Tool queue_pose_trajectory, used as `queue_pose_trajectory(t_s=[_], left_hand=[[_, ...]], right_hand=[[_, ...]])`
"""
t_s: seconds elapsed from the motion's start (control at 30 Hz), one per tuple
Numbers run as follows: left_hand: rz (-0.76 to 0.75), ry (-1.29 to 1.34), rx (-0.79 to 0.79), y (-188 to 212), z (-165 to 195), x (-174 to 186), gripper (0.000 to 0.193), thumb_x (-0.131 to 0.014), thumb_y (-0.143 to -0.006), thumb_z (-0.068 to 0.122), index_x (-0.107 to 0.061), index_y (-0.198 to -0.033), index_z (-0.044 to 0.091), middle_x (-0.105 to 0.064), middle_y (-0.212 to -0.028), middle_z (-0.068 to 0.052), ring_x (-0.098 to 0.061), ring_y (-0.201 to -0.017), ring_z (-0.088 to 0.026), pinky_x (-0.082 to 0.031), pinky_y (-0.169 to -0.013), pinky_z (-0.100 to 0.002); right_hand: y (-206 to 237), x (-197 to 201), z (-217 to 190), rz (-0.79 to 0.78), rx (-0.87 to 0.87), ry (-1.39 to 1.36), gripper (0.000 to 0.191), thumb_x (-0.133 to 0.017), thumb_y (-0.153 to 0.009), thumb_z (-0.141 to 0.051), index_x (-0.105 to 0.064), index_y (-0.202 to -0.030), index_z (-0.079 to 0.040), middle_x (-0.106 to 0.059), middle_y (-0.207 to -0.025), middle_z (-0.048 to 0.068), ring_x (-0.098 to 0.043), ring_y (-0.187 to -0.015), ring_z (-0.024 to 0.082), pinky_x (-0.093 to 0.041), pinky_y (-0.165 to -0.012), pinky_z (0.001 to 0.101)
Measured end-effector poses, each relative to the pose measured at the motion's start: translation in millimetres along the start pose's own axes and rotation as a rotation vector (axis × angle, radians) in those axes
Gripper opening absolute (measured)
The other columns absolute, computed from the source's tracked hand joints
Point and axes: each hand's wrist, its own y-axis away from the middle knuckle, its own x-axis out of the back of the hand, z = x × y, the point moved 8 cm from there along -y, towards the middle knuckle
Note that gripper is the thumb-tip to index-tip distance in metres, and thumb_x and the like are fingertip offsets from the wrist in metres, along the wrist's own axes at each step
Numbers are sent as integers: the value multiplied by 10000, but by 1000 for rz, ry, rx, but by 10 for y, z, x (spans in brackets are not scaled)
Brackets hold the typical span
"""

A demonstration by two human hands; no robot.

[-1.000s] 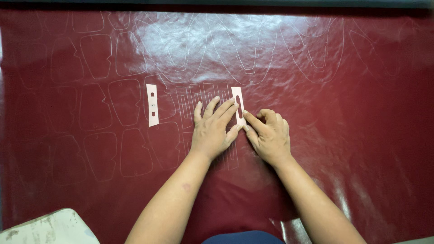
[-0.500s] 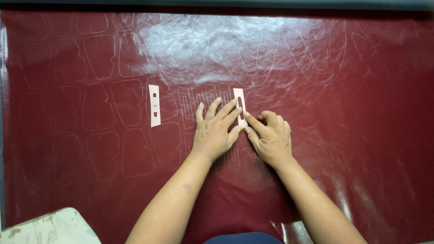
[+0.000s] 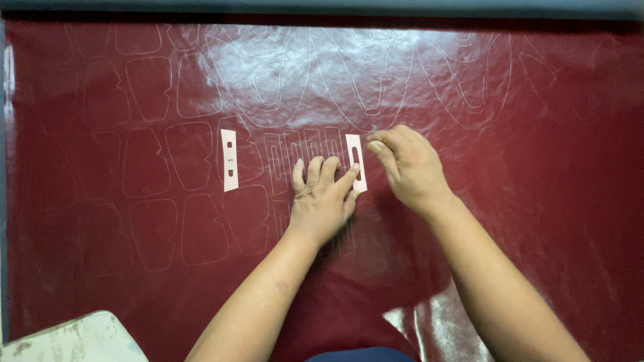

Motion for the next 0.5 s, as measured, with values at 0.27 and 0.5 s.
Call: queue_pose_trajectory(t_s=[0.27, 0.5], left_hand=[[1, -7, -5, -8, -21, 2, 414, -712, -892, 367, -697, -1283, 232, -534, -1186, -54, -467, -1198, -263, -272, -1118, -534], [-4, -2, -11, -20, -48, -17, 430, -710, -888, 356, -695, -1289, 202, -545, -1276, -69, -458, -1264, -291, -262, -1123, -557]], right_hand=[[-213, -426, 34, -264, -124, 11, 241, -603, -1006, -263, -681, -1066, -43, -703, -989, 153, -681, -922, 365, -533, -784, 440], [-287, -459, -32, -196, 31, 82, 200, -624, -1012, -229, -684, -1028, -39, -705, -962, 148, -682, -909, 366, -540, -785, 446]])
